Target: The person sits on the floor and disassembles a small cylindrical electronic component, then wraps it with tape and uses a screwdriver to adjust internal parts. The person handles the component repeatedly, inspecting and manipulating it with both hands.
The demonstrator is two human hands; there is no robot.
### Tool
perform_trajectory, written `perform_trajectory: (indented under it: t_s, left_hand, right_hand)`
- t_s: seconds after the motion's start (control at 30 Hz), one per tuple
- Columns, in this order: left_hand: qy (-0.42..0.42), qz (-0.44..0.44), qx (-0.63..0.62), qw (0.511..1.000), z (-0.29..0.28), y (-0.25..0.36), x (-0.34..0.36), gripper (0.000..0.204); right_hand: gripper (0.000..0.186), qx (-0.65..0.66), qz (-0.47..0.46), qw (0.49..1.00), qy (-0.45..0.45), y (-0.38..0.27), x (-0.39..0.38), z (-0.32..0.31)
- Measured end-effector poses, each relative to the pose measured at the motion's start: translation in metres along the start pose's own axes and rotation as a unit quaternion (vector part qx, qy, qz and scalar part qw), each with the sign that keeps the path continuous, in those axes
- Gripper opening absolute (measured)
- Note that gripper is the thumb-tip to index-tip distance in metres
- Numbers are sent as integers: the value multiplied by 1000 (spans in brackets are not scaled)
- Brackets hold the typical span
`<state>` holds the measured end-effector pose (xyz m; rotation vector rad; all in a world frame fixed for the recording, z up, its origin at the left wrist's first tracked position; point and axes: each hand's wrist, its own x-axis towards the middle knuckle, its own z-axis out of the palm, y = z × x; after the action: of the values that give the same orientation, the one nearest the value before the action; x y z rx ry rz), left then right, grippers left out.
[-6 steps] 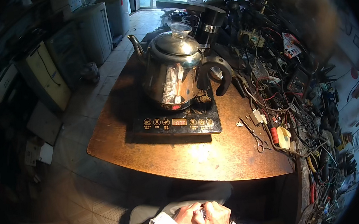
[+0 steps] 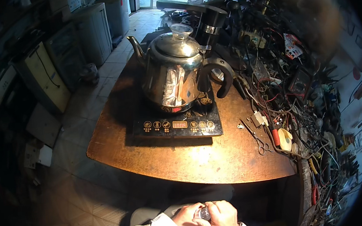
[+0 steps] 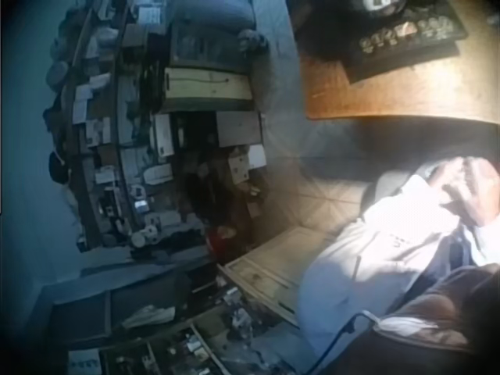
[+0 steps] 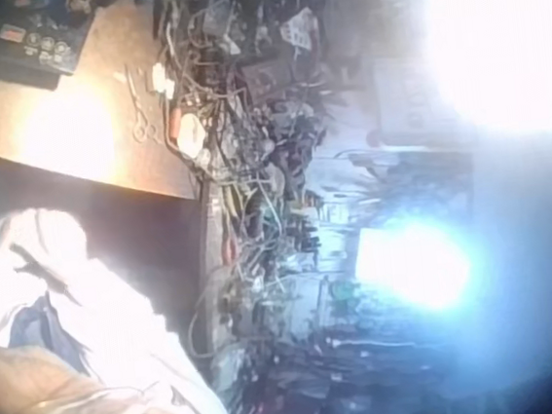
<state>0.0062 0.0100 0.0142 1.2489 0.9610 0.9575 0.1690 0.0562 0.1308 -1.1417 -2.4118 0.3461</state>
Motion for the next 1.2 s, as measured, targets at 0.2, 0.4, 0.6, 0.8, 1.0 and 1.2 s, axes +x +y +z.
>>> perform_trajectory:
  t_s: [0.2,0.4,0.6,0.8,1.0,1.2]
  left_hand:
    - [13,-50,106,993,4,-13,5,42]
    - [3,-32,29,999,-1,14,-2,48]
    - [-18,-51,27,998,-3,9,2,47]
    - [-25,-64,28,997,-7,8,5,46]
    - [-34,-84,27,996,-13,7,5,45]
    - [-38,-118,48,991,-10,2,4,43]
  right_hand:
    - [86,-33,-89,990,101,-3,74,-73]
    - [99,-84,-58,993,67,-15,164,-75]
    - [95,-96,-65,990,84,-14,186,-58]
    - [97,-96,-65,992,54,-15,191,-51]
    - [74,-63,-85,971,215,-1,158,-51]
    - [22,240,25,928,283,20,100,-37]
